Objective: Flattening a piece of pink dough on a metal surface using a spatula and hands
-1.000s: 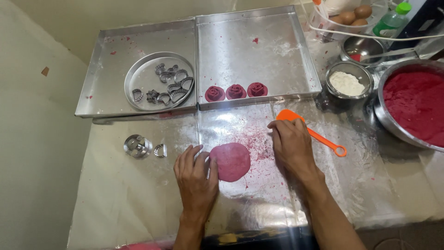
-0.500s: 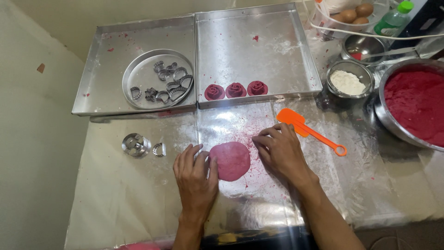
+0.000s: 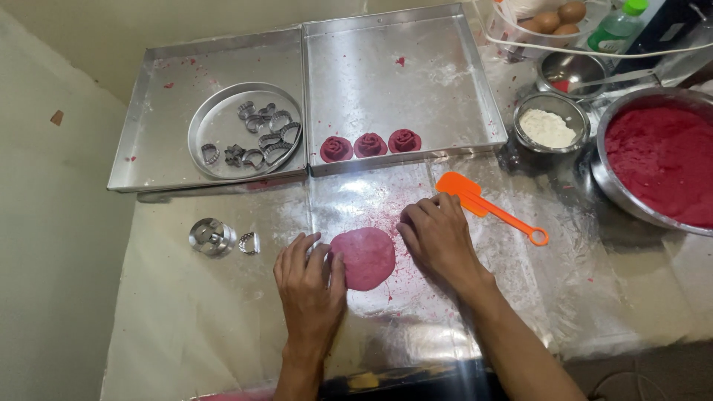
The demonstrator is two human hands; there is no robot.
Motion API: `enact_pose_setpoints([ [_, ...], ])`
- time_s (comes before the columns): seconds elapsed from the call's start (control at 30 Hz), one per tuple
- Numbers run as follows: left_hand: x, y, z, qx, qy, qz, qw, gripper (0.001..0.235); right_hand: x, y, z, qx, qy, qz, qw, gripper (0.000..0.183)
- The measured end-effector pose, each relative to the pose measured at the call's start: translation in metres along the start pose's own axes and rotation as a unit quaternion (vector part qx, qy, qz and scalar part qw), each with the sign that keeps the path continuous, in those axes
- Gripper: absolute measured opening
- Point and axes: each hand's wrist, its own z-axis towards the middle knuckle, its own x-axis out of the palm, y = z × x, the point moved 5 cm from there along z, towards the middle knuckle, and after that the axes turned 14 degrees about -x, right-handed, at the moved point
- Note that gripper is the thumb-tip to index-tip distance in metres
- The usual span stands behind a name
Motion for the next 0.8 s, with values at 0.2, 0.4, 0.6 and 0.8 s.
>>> enact_pose_setpoints([
  [0.2, -0.0011, -0.0023, 0.0, -0.001, 0.018, -0.006, 1.0, 0.015, -0.0039, 0.003, 0.0071, 0.056, 0.037, 0.024, 0.997, 0.022],
  [0.4, -0.003, -0.005, 0.0008, -0.003, 0.023, -0.008, 1.0, 0.016, 0.0052, -0.001, 0.005, 0.052, 0.027, -0.007, 0.998, 0.023],
  [0.6, -0.002, -0.0054, 0.001, 0.01, 0.013, -0.01, 1.0, 0.014, 0.0019, 0.0016, 0.0052, 0.068, 0.039, 0.02, 0.997, 0.024],
  [0.8, 0.0006, -0.0029, -0.0002, 0.004, 0.021, -0.011, 1.0, 0.016, 0.003, 0.0028, 0.005, 0.057, 0.034, 0.012, 0.998, 0.021],
])
